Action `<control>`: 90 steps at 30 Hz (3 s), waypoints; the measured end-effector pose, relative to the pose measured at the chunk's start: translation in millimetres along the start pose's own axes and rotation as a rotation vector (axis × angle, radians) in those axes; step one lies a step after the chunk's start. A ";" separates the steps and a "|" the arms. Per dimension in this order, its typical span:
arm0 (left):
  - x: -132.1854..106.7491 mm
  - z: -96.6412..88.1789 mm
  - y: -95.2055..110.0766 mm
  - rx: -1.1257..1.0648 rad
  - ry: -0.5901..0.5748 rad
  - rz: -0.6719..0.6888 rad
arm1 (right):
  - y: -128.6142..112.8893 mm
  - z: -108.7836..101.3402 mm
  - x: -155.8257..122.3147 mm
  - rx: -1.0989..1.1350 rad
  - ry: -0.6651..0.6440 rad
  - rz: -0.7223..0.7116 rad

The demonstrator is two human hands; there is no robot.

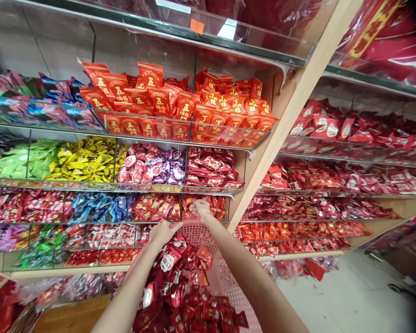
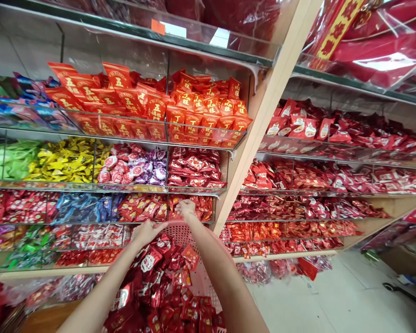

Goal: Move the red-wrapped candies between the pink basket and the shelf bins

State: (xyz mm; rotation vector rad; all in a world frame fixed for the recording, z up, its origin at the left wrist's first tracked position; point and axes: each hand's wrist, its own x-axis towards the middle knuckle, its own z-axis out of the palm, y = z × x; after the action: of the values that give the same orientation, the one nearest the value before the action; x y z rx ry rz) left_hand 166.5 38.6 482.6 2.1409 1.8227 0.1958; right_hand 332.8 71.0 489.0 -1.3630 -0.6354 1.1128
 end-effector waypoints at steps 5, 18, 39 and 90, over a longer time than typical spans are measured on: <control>2.2 2.2 -1.2 -0.005 -0.014 0.003 | -11.8 -4.1 -13.0 0.042 -0.001 -0.120; 4.3 5.9 -3.4 -0.019 -0.014 0.012 | 12.7 -104.9 -94.5 -0.284 -0.425 0.073; 4.2 5.6 -3.6 -0.018 -0.024 0.006 | 59.1 -106.6 -92.2 -1.066 -0.392 0.030; 5.1 8.3 -6.2 -0.010 -0.002 0.011 | 59.6 -92.4 -135.4 -1.712 -0.793 -0.861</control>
State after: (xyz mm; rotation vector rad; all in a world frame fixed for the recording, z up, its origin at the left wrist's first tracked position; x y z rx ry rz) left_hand 164.2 43.1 472.2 2.1438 1.8061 0.2045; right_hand 346.8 -98.2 449.0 -1.4924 -2.8388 0.0966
